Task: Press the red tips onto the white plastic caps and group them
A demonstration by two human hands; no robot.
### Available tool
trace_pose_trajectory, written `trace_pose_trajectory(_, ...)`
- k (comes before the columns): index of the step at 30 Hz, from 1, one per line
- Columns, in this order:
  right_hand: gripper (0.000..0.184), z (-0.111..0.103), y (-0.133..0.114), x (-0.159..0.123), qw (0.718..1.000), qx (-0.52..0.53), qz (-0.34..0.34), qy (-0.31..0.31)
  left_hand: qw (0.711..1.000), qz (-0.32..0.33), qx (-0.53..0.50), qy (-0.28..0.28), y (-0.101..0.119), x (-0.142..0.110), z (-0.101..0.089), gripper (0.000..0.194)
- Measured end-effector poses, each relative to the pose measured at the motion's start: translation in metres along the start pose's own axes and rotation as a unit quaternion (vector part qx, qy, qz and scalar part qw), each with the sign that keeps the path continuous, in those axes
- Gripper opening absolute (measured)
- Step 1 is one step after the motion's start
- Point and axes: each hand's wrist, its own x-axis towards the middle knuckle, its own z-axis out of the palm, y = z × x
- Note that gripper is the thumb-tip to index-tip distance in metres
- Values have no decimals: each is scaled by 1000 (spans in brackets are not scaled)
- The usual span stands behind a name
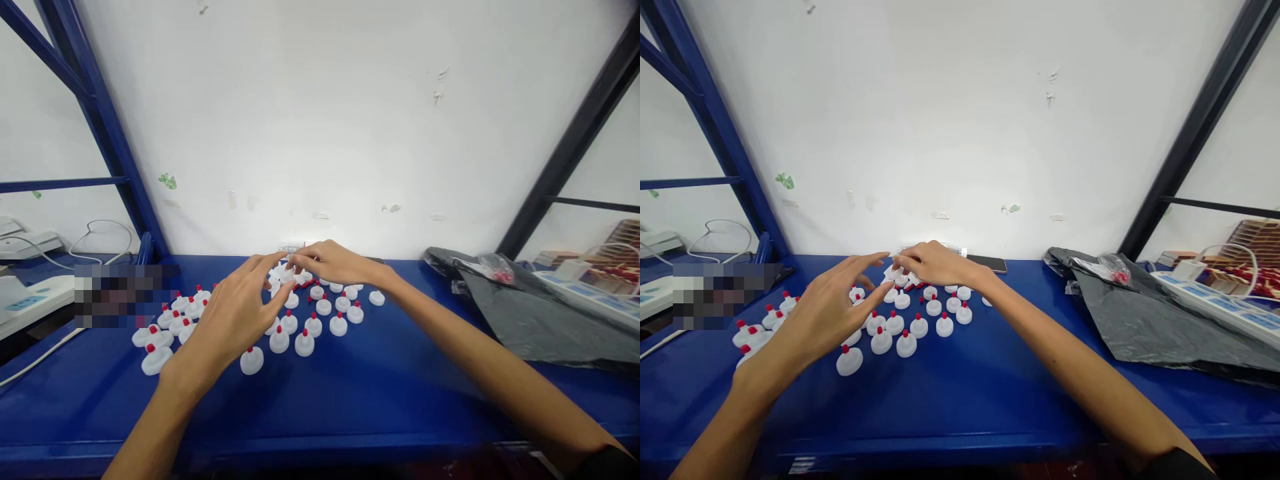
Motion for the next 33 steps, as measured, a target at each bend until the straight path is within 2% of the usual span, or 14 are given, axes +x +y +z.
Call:
trace_pose_trajectory(4,39,-15,-26,-6,998,34,-50,-13,1000,8,-2,-27,-2,0,0,33)
trace_pose_trajectory(7,39,-20,-33,-7,998,26,-55,-6,999,-7,-7,-37,-1,1,-2,31)
trace_pose_trajectory(10,37,-17,-21,-4,999,32,-36,26,999,-27,7,-35,0,1,-5,34)
trace_pose_trajectory(13,32,-7,2,0,996,-83,8,44,997,-53,11,-48,1,1,-6,34)
trace_pose_trajectory(16,17,7,21,3,977,-214,16,-8,995,-76,-10,-58,1,1,-5,37)
trace_pose_trajectory(19,10,20,28,2,962,-263,7,-78,996,-62,-12,-55,-1,1,-3,39)
trace_pose_trajectory(23,3,29,26,1,957,-262,24,-120,999,-34,3,-32,-5,1,-1,37)
trace_pose_trajectory(26,9,29,24,3,955,-268,22,-121,999,-34,3,-29,-4,2,-3,32)
trace_pose_trajectory(29,7,25,25,4,963,-249,33,-100,997,-59,5,-41,1,2,-6,29)
trace_pose_trajectory(33,10,12,27,3,993,-107,45,-26,995,-85,17,-49,5,2,-9,29)
